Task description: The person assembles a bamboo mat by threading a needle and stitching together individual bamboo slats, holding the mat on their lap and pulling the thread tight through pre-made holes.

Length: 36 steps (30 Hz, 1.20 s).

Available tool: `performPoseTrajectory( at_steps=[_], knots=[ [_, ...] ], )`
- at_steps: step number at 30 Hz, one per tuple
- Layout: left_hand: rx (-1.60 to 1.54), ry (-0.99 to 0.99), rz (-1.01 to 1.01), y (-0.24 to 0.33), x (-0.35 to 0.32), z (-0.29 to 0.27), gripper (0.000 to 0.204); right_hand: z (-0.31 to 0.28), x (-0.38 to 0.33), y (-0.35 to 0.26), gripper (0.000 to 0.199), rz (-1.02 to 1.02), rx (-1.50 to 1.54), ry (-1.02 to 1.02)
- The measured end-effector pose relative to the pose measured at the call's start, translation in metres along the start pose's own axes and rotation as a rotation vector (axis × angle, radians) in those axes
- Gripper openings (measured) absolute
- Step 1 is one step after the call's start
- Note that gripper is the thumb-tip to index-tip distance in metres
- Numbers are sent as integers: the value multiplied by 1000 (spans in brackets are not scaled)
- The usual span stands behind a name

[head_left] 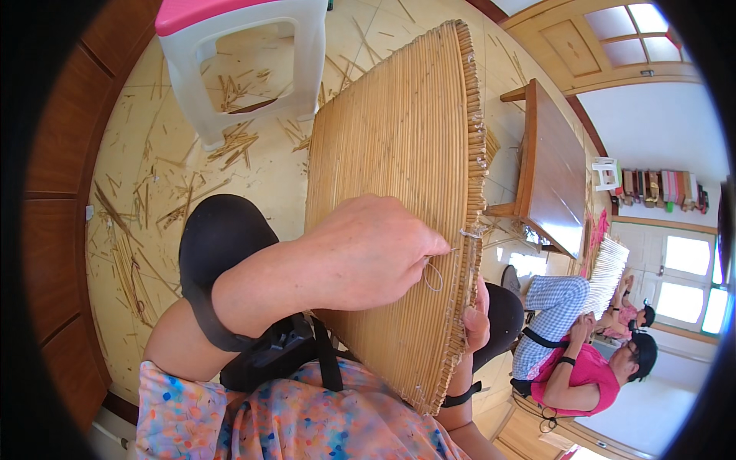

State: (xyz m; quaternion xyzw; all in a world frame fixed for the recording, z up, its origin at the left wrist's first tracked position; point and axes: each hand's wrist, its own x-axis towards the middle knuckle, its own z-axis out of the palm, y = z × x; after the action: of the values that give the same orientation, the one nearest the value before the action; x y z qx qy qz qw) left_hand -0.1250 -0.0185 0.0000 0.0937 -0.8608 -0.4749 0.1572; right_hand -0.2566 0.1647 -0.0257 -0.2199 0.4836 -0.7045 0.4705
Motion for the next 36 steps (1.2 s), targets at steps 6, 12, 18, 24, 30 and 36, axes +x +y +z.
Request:
performPoseTrajectory(
  at_steps=[6,12,18,24,30,36],
  knots=[
    [29,-47,-8,1,2,-5,25,10,-1,-5,81,75,-99,144],
    [15,-89,-38,6,1,-16,27,0,-5,2,77,18,-122,10],
    [21,-90,-46,8,-2,-18,26,6,-6,5,81,24,-198,17],
    [4,-13,29,4,-12,-24,27,24,-4,-1,94,105,-367,3],
    [-71,23,-161,14,-35,-33,29,34,3,17,74,-144,-243,-211],
    [-51,49,-267,9,-68,-41,21,52,-1,30,79,-220,-290,-231]
  ],
)
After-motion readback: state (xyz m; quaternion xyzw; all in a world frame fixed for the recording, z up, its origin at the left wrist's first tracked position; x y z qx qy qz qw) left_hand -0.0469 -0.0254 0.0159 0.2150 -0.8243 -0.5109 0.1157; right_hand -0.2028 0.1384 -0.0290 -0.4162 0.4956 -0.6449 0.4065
